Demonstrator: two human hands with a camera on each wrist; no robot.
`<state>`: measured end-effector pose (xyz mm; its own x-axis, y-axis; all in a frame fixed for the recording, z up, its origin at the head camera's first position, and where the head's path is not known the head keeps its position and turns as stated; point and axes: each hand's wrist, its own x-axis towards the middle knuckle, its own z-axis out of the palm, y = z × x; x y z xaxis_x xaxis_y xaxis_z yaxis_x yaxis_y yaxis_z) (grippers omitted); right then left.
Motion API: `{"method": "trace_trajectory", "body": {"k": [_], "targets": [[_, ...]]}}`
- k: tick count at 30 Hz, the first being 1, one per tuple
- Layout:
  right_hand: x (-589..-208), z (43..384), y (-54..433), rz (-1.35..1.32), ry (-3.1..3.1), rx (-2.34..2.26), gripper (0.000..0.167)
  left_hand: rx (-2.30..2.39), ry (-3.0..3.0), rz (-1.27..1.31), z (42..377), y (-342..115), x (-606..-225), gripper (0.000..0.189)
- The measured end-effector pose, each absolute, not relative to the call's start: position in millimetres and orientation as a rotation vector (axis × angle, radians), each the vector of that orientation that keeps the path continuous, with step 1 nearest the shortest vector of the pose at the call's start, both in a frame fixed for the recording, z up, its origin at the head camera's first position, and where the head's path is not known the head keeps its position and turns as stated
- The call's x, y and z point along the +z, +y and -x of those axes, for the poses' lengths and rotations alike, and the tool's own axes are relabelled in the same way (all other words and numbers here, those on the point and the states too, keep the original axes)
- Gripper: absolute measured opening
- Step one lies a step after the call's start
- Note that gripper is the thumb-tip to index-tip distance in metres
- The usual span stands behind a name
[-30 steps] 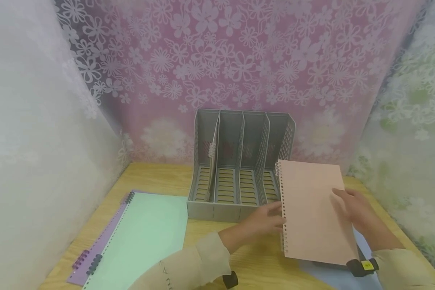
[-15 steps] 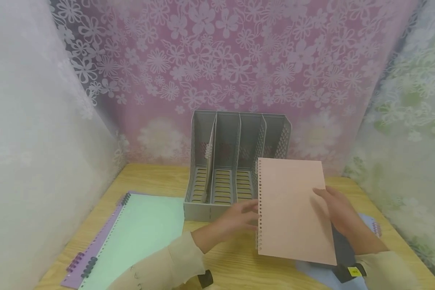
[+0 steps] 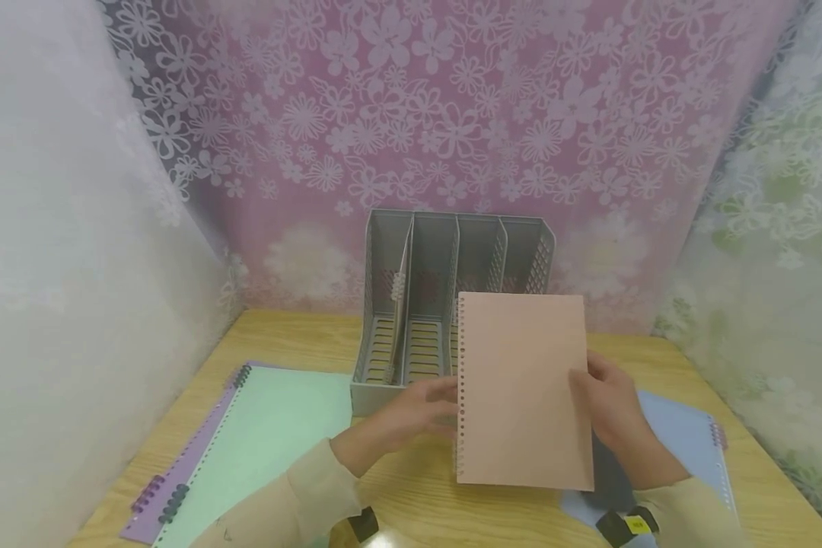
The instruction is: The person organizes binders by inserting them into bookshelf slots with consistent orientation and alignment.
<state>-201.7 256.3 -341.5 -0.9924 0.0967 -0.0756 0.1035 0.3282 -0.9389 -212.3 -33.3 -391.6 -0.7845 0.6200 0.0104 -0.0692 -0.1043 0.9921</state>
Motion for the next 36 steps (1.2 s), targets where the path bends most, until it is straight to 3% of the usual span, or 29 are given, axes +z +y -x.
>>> {"method": "trace_trajectory", "body": {"k": [9, 19, 28, 36], "targets": [[-346.5, 203.0, 241.0, -0.258, 2.466, -1.977, 0.054, 1.933, 1.741, -0.593, 216.3, -47.5, -399.4, 0.052], [-343.4, 201.9, 233.7, -0.212, 2.307, -2.107, 0.054, 1.944, 1.767, -0.538, 218.8, -54.7, -406.1, 0.047], [-340.4, 197.6, 220.2, -0.134, 2.272, -2.177, 0.037, 1.937, 1.764, -0.529, 220.6, -65.6, -409.5, 0.05], [-339.9, 198.9, 208.5, -0.11, 2.266, -2.1, 0.049, 1.883, 1.791, -0.57, 223.7, -80.0, -406.9, 0.047]]}}
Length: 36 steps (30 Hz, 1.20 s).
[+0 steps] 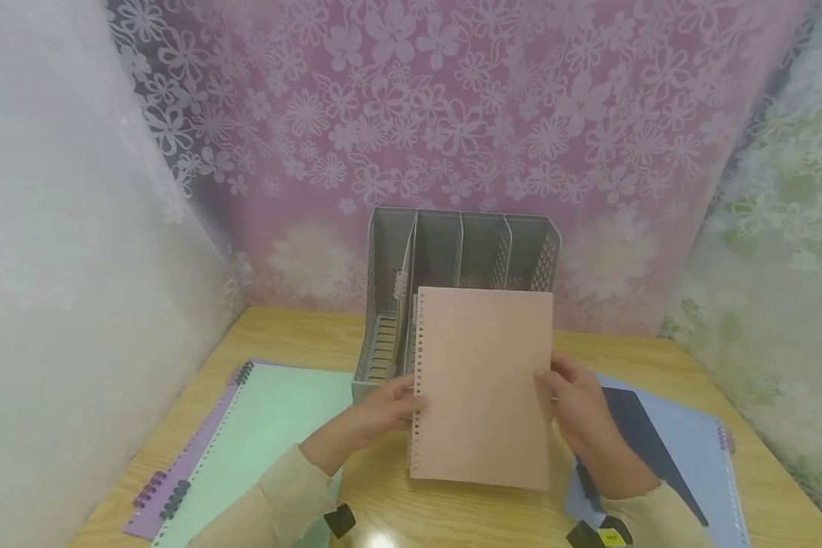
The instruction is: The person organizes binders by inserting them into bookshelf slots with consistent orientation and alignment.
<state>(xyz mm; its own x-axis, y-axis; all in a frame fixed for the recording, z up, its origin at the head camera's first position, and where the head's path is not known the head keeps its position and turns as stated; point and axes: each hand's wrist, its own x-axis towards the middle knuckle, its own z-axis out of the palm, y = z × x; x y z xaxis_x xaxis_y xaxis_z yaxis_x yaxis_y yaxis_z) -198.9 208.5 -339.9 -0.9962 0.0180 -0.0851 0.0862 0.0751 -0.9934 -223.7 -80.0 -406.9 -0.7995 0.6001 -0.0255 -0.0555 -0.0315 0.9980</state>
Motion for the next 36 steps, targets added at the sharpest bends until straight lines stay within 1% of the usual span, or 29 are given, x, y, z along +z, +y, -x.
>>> {"method": "trace_trajectory", "body": {"k": [7, 14, 22, 24, 30, 32, 36], "targets": [[-337.2, 198.6, 201.1, -0.106, 2.272, -2.09, 0.051, 1.854, 1.79, -0.643, 225.5, -89.9, -404.1, 0.045], [-341.4, 199.1, 197.4, -0.1, 2.271, -2.103, 0.046, 1.84, 1.798, -0.701, 224.3, -96.0, -404.2, 0.047], [-344.8, 198.3, 194.4, -0.05, 2.257, -2.108, 0.04, 1.829, 1.811, -0.696, 222.4, -102.0, -405.2, 0.045], [-345.2, 198.3, 195.0, -0.043, 2.23, -2.091, 0.043, 1.83, 1.804, -0.695, 222.2, -102.9, -405.8, 0.045], [-347.8, 200.1, 203.7, 0.017, 2.137, -2.15, 0.066, 1.833, 1.796, -0.716, 222.1, -106.2, -405.3, 0.046], [-348.5, 201.5, 206.9, 0.003, 2.177, -2.177, 0.067, 1.822, 1.801, -0.736, 222.0, -107.2, -404.2, 0.047], [-348.6, 205.9, 213.8, -0.123, 2.352, -2.092, 0.067, 1.816, 1.813, -0.736, 221.9, -109.1, -402.6, 0.046]]}}
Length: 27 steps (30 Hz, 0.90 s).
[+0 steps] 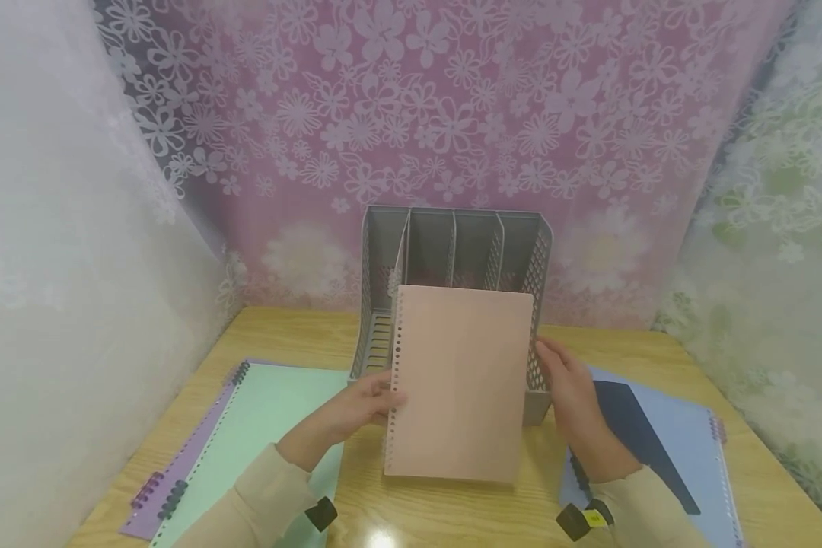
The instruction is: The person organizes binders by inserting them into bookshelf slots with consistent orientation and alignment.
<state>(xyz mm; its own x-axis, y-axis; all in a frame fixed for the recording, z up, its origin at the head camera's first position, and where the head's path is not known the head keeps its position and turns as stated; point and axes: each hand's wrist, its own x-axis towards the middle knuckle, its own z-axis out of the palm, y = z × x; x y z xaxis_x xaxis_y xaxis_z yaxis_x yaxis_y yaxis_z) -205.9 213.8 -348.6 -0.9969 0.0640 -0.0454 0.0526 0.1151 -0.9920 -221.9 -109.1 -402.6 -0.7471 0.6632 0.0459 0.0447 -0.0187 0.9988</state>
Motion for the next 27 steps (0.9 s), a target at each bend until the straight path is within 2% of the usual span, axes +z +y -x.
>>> {"method": "trace_trajectory", "body": {"k": [5, 13, 20, 27], "targets": [[-355.9, 219.0, 218.2, 0.116, -2.569, 1.806, 0.075, 1.83, 1.828, -0.717, 221.9, -116.9, -401.0, 0.045], [-376.2, 242.8, 223.0, -0.006, -2.878, 1.364, 0.104, 1.827, 1.871, -0.73, 220.5, -131.3, -394.9, 0.045], [-395.6, 252.4, 227.2, -0.213, -2.829, 1.317, 0.099, 1.811, 1.915, -0.739, 218.3, -146.2, -389.2, 0.047], [-400.9, 246.8, 229.0, -0.173, -2.885, 1.233, 0.115, 1.829, 1.96, -0.699, 215.8, -161.8, -382.2, 0.047]]}}
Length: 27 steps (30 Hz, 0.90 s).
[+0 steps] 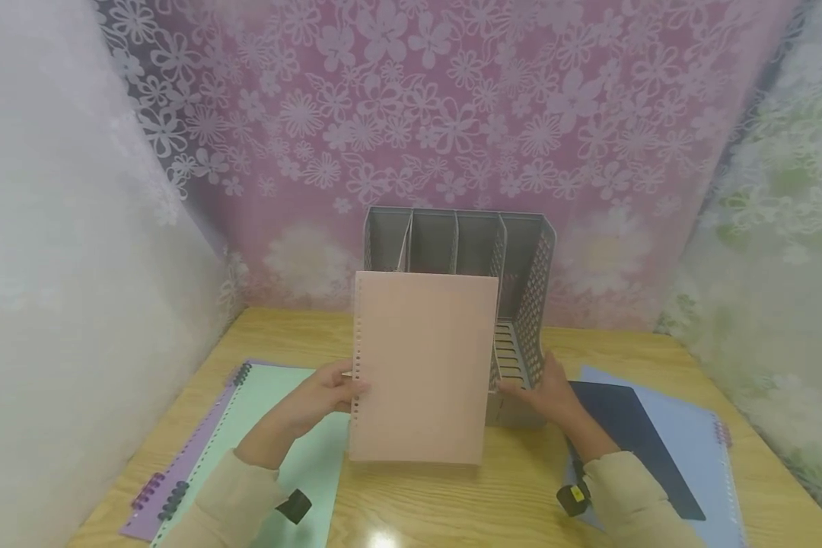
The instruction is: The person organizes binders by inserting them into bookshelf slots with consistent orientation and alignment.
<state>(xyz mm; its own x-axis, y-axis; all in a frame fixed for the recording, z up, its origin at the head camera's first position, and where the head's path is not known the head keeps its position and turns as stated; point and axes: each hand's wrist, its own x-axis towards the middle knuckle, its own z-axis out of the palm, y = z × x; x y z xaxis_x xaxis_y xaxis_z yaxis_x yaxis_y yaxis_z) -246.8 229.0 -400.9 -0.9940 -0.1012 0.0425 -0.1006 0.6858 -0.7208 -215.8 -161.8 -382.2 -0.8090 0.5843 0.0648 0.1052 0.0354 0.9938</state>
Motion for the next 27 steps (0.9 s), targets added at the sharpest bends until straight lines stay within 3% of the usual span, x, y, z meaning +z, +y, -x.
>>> {"method": "trace_trajectory", "body": {"k": [14, 27], "targets": [[-397.6, 242.8, 228.9, 0.102, 2.93, -0.89, 0.124, 1.867, 2.071, -0.622, 210.4, -190.8, -376.8, 0.048], [-404.7, 249.2, 231.6, 0.094, 2.887, -0.912, 0.124, 1.878, 2.229, -0.628, 209.2, -223.8, -372.6, 0.046]]}}
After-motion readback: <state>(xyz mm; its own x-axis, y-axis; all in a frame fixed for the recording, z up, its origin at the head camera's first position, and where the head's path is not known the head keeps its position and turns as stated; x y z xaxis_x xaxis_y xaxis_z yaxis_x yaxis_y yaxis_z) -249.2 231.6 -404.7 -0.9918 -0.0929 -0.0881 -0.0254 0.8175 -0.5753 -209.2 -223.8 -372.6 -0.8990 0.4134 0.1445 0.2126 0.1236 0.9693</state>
